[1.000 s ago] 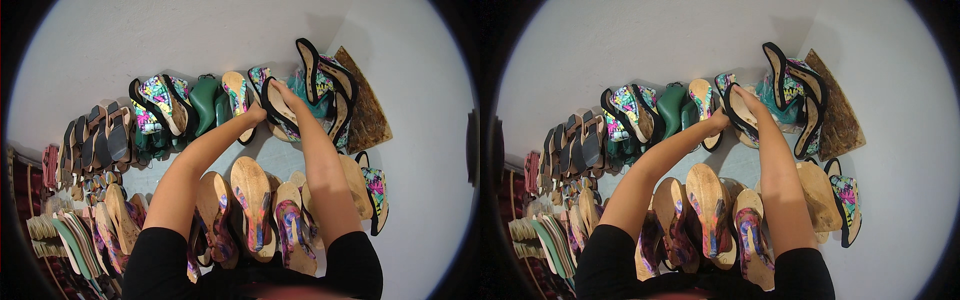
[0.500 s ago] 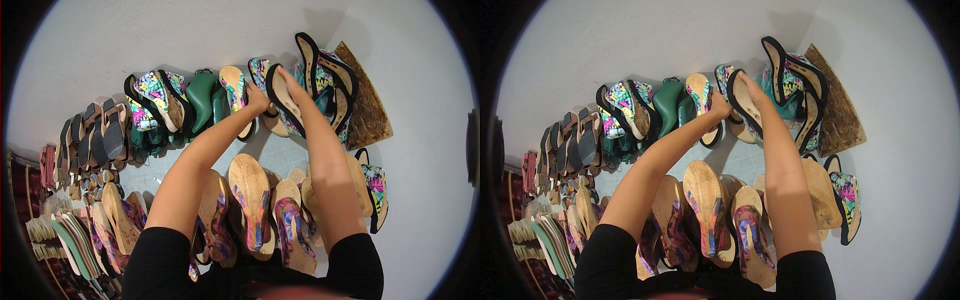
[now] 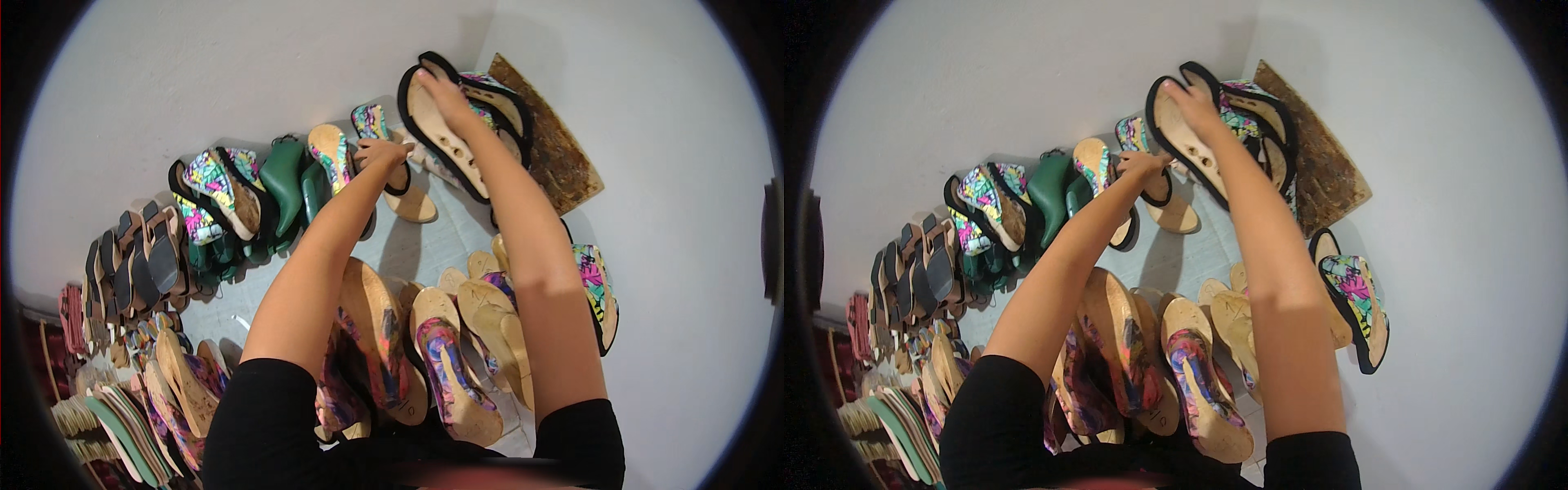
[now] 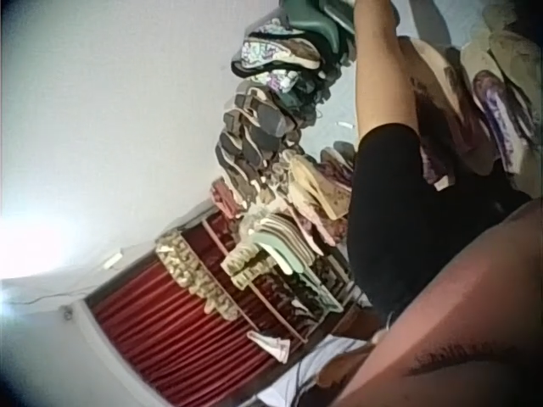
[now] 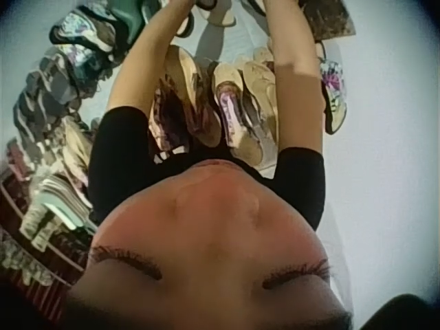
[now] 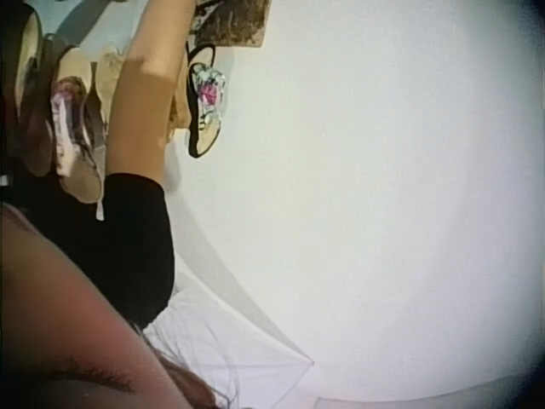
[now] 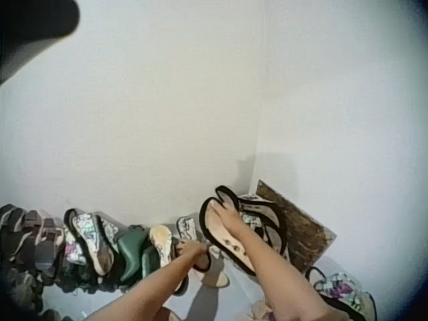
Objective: Sorting and matching shoe soles, lasts, and uppers.
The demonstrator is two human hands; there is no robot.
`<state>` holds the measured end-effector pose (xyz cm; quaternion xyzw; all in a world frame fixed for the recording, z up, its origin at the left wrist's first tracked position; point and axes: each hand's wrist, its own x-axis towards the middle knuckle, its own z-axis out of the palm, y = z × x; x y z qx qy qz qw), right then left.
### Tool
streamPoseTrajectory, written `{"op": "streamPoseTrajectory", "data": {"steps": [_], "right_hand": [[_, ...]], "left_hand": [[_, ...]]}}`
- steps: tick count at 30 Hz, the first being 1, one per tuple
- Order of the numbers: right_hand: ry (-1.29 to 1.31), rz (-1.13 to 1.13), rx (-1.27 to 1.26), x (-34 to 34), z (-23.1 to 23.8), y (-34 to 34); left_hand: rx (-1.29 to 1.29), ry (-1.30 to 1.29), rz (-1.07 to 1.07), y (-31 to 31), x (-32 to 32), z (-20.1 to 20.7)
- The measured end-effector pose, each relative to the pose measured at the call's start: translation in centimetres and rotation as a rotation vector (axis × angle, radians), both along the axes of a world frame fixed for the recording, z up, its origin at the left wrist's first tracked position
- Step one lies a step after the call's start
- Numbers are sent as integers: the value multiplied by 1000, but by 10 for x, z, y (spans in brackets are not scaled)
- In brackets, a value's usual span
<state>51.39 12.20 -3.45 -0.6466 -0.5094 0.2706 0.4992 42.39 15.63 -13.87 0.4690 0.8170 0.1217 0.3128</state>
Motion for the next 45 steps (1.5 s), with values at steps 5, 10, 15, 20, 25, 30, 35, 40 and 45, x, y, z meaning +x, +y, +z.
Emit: {"op": "streamPoseTrajectory", "data": {"steps": [5, 10, 15, 20, 25, 30, 35, 40, 45], "right_hand": [[159, 105, -36, 8, -5, -7], [175, 133, -59, -6, 8, -14], [104, 127, 123, 23, 11, -4], [85, 15, 35, 17, 32, -26], [113, 79, 33, 11, 36, -33], [113, 94, 59, 10, 32, -37], [8, -31, 168, 53, 10, -19], [74, -108, 227, 61, 16, -20], [137, -113, 260, 62, 25, -23]], "left_hand": [[71, -11, 17, 20, 0, -14], [157, -85, 31, 32, -26, -9], [538, -72, -385, 52, -51, 13], [543, 104, -683, 5, -47, 28], [465, 366, -1055, -28, -23, 21], [134, 203, -947, -4, -2, -10], [232, 0, -754, 10, 18, -10], [-50, -444, -643, 48, -53, 52], [101, -632, -919, 58, -119, 95]]}}
